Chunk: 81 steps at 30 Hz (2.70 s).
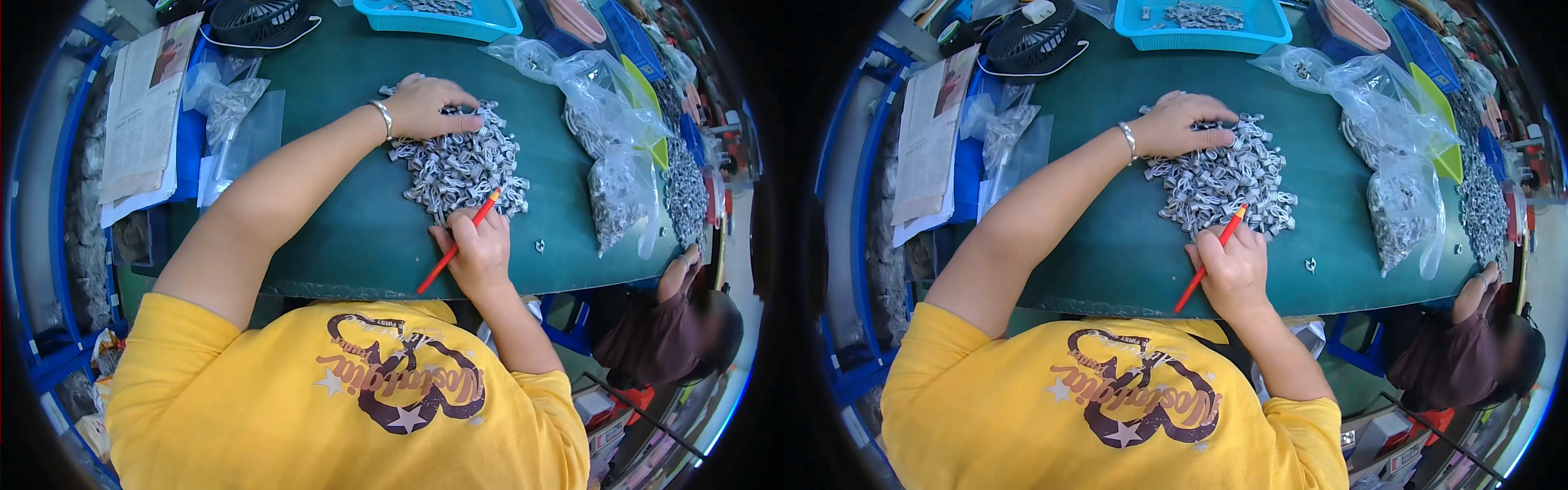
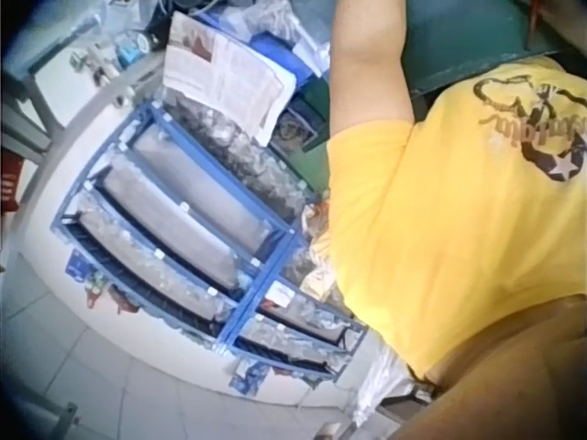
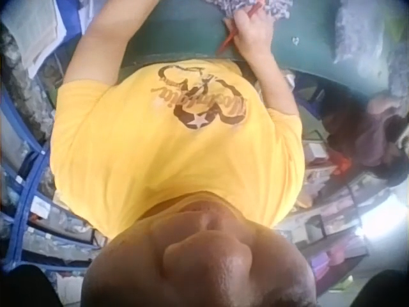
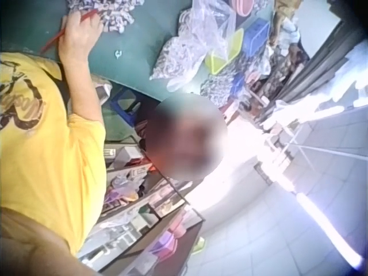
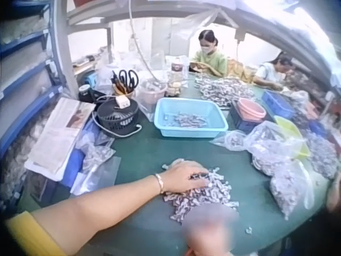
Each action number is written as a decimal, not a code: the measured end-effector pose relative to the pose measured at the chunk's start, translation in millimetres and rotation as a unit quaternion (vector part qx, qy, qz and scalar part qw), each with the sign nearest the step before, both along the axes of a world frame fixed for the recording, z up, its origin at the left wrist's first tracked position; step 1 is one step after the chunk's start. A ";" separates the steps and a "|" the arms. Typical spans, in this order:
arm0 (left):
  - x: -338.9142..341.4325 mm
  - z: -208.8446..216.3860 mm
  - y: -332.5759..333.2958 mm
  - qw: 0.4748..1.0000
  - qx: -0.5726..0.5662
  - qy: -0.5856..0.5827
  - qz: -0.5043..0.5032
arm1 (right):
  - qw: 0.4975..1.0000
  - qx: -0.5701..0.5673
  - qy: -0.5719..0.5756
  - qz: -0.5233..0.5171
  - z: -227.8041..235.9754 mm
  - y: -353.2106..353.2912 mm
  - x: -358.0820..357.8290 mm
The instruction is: The person joins small metal components together by hand and uses a red tool to press or secure parts, working through a pile of items on a green table.
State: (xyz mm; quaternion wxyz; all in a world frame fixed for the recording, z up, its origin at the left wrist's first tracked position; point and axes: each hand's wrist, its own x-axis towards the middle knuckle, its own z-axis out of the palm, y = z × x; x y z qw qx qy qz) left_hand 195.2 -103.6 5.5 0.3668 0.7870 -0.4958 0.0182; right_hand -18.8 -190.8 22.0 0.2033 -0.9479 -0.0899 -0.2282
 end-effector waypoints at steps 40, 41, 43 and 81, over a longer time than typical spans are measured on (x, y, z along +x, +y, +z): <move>-127.4 45.8 105.9 0.974 -0.151 0.166 0.019 | 0.663 0.710 0.230 0.054 32.5 7.3 2.2; -127.8 46.2 106.2 0.973 -0.166 0.158 0.018 | 0.663 0.710 0.230 0.055 30.7 8.5 2.1; -132.8 47.4 107.5 0.962 -0.186 0.200 0.020 | 0.682 0.696 0.185 0.123 21.0 11.3 2.2; -121.9 39.7 111.6 0.974 -0.183 0.117 0.064 | 0.955 -0.022 -0.202 -0.217 119.8 -195.8 111.6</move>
